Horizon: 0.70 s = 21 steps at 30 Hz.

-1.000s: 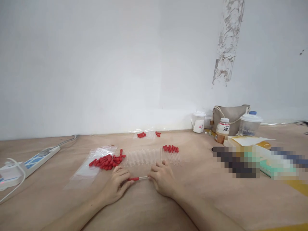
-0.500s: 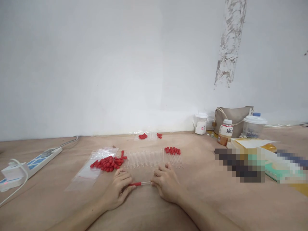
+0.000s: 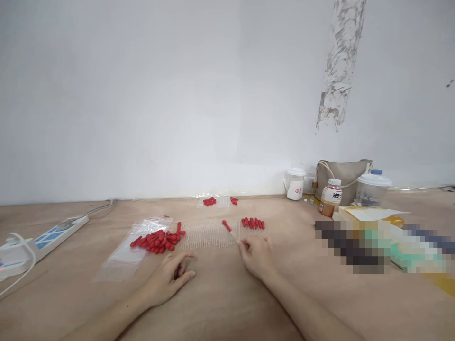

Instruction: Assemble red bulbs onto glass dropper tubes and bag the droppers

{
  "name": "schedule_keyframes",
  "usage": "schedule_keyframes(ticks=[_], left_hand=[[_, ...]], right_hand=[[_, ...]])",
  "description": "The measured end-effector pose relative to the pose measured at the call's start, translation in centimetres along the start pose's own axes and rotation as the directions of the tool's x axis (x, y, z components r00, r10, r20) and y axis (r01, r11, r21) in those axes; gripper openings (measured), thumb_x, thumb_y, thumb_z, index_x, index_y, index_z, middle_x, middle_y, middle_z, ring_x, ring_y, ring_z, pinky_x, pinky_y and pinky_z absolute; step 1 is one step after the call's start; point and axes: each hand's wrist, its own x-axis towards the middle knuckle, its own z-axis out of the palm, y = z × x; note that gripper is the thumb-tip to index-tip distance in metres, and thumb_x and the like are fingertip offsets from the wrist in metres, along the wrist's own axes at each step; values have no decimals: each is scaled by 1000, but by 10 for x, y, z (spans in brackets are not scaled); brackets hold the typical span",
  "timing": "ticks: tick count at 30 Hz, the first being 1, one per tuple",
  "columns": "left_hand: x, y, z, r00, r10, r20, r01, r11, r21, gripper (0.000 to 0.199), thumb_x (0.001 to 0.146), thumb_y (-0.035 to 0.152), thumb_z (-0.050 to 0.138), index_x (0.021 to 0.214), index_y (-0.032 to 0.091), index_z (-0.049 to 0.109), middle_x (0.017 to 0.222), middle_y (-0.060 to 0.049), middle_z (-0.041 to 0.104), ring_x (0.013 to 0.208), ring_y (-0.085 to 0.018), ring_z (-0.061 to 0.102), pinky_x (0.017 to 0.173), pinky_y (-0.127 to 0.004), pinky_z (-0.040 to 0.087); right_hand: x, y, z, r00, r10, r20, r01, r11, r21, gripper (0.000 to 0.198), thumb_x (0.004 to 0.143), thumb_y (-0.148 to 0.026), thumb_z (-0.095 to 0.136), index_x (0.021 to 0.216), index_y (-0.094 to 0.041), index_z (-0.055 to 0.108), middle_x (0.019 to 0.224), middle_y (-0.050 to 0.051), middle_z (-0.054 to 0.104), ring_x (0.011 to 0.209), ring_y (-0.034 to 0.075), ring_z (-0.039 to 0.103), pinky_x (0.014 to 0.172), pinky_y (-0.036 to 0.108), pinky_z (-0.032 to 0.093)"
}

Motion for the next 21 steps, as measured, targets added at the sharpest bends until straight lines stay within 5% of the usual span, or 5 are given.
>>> schedule_keyframes(ticks=[3,7,21], left_hand=[[0,-2,-1,1000,-18,1,18,1000,15,24,81,35,47,100,21,51,60,4,50,59,-14,47,60,-25,37],[1,-2,-2,1000,-6,17,6,999,52,19,81,35,48,91,21,55,59,3,50,61,-14,48,60,-25,36],[2,0,-4,999,-23,36,20,998,63,18,81,33,47,89,20,57,59,3,51,60,-14,49,60,-24,35]], right_hand=[[17,20,-2,967,251,-32,-251,968,2,31,79,-37,38,66,-21,62,64,2,63,64,17,56,64,29,31],[37,41,-3,910,409,-66,-414,903,-110,32,77,-39,40,61,-22,62,62,4,64,68,21,58,70,33,29],[35,51,6,892,445,-83,-453,873,-182,31,73,-47,43,66,-21,60,69,5,64,73,24,58,75,39,27]])
